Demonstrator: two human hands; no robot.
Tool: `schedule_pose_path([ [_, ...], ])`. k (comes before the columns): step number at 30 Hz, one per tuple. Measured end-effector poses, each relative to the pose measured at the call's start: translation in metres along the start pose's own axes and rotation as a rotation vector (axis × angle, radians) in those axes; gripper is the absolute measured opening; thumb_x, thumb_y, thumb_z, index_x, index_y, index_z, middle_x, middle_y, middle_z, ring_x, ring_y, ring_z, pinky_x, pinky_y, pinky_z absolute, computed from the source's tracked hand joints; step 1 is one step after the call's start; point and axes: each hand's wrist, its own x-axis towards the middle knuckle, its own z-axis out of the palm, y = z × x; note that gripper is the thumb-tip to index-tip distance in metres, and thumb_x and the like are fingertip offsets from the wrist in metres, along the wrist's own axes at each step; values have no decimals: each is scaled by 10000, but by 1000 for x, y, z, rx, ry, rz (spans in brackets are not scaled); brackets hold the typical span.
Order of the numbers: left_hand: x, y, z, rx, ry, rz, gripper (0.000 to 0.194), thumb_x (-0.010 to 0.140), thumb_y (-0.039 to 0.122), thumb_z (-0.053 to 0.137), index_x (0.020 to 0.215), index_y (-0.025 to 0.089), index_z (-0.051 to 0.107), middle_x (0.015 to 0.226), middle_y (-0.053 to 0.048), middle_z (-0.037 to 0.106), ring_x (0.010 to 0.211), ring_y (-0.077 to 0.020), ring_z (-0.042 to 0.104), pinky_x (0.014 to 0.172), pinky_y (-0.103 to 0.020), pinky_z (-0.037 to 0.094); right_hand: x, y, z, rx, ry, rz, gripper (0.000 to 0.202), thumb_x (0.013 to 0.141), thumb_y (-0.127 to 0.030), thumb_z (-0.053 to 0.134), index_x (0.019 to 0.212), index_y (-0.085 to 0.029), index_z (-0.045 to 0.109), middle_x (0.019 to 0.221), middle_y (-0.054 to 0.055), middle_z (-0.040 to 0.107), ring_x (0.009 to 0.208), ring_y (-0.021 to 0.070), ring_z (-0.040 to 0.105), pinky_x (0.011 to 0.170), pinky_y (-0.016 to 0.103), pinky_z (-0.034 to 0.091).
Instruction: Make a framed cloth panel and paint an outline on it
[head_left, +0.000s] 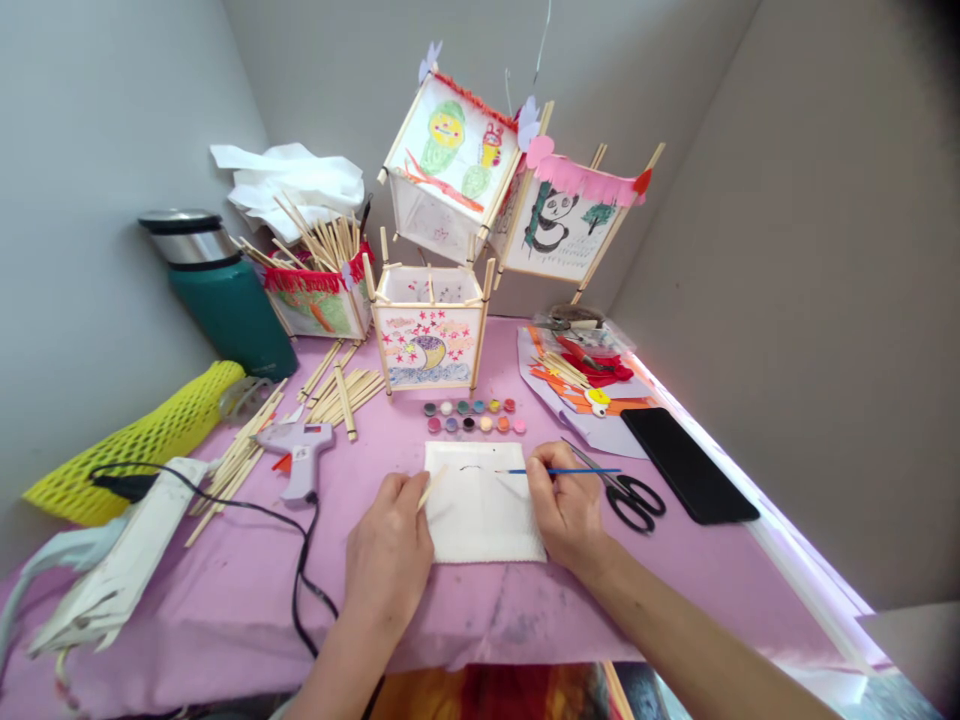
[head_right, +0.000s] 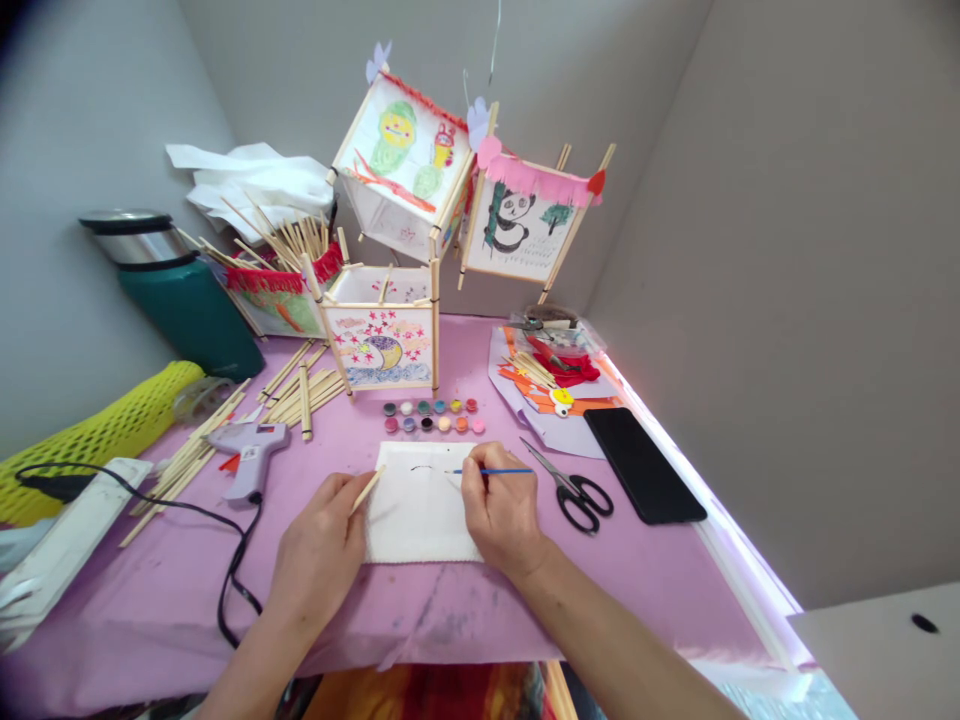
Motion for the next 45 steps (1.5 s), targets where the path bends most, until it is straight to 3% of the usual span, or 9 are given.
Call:
schedule_pose_path([
  [6, 0, -1, 1, 6, 15, 12, 391, 843, 90, 411, 1178, 216, 567, 1062, -35, 600, 917, -183, 615, 739, -286, 478, 0, -1, 1, 52, -146, 3, 138, 899, -216, 430, 781, -195, 498, 695, 3, 557, 629, 143, 528, 607, 270, 372],
  [13, 0, 0, 0, 6, 18, 14, 387, 844, 93, 411, 1177, 216, 566, 1060, -34, 599, 920, -182, 617, 747, -289, 485, 0, 1, 2, 38, -188, 20, 121, 892, -220, 422, 802, -198, 499, 711, 14, 569, 652, 159, 534, 616, 282, 375],
  [34, 1, 1, 0, 3, -3, 3, 393, 850, 96, 394, 1186, 214, 559, 1074, -34, 593, 933, -193, 612, 753, -303, 477, 0, 2, 2, -13, -208, 17, 132, 873, -208, 405, 755, -202, 463, 679, 14, 549, 623, 165, 495, 603, 294, 355],
  [45, -1, 0, -1, 14, 13, 14, 393, 852, 99, 387, 1186, 211, 561, 1075, -43, 599, 915, -180, 614, 736, -279, 469, 1, 2, -1, -51, -155, 6, 151, 862, -206, 396, 719, -213, 443, 627, 3, 520, 582, 162, 474, 573, 293, 342],
])
